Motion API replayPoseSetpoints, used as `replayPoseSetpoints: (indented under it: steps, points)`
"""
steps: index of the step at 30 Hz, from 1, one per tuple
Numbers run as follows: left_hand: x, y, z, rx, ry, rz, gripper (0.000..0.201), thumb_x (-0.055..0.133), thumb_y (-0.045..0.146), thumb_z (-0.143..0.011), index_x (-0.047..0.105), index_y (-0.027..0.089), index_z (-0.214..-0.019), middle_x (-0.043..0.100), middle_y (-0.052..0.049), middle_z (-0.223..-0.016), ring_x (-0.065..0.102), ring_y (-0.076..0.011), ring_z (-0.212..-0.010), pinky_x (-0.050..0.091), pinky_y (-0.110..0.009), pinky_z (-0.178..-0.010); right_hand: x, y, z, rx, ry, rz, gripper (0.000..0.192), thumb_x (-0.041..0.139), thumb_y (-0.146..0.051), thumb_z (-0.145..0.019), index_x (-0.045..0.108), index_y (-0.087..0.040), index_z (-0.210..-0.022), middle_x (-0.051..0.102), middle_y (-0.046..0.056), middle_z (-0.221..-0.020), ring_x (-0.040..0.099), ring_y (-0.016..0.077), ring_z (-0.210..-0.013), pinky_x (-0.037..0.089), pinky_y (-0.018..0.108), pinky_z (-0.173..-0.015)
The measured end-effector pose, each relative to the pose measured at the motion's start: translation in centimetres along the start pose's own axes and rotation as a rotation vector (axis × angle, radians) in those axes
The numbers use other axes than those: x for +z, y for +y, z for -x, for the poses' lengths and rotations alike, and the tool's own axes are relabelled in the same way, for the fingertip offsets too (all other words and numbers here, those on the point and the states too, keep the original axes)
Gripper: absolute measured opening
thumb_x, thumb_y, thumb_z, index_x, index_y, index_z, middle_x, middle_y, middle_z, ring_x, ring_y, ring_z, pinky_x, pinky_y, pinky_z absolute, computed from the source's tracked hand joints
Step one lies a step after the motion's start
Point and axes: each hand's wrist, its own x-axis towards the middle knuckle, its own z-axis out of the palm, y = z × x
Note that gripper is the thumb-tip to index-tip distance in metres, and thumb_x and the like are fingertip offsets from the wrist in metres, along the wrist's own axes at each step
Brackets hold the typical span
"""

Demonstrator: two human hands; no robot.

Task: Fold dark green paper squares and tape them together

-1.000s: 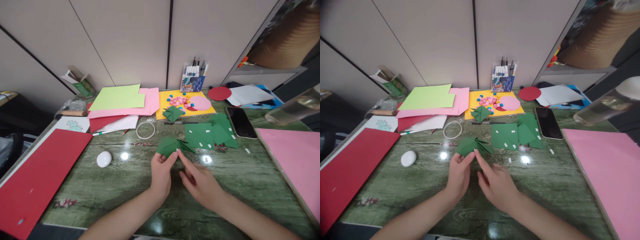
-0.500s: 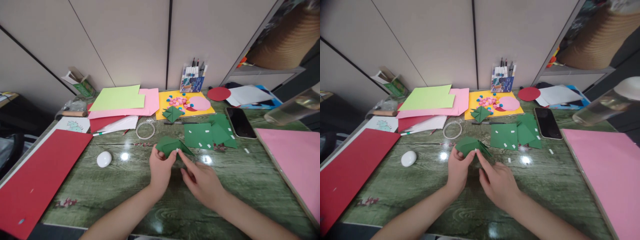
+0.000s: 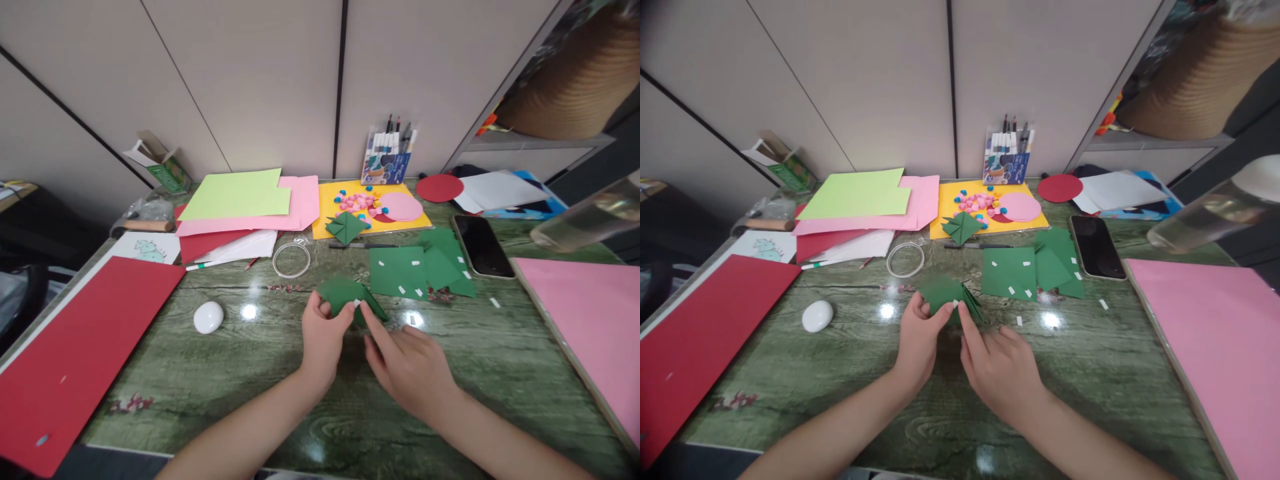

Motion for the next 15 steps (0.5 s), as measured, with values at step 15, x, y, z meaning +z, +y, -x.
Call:
replayPoseSetpoints:
  steps: [15]
  points:
    - [-0.26, 0.43, -0.19, -0.008, 0.068, 0.046, 0.032, 0.071, 0.022, -0.066, 0.056, 0.018, -0.094, 0.064, -0.002, -0.092, 0.059, -0.0135, -0.081, 0.046, -0.025, -0.075, 0.02, -0.07, 0.33, -0.132, 0.015, -0.194, 0.036, 0.051, -0.014, -0.082, 0.054, -0.007, -0.118, 0.058, -0.002, -0.058, 0.051, 0.0105, -0.051, 0.036, 0.030, -0.058]
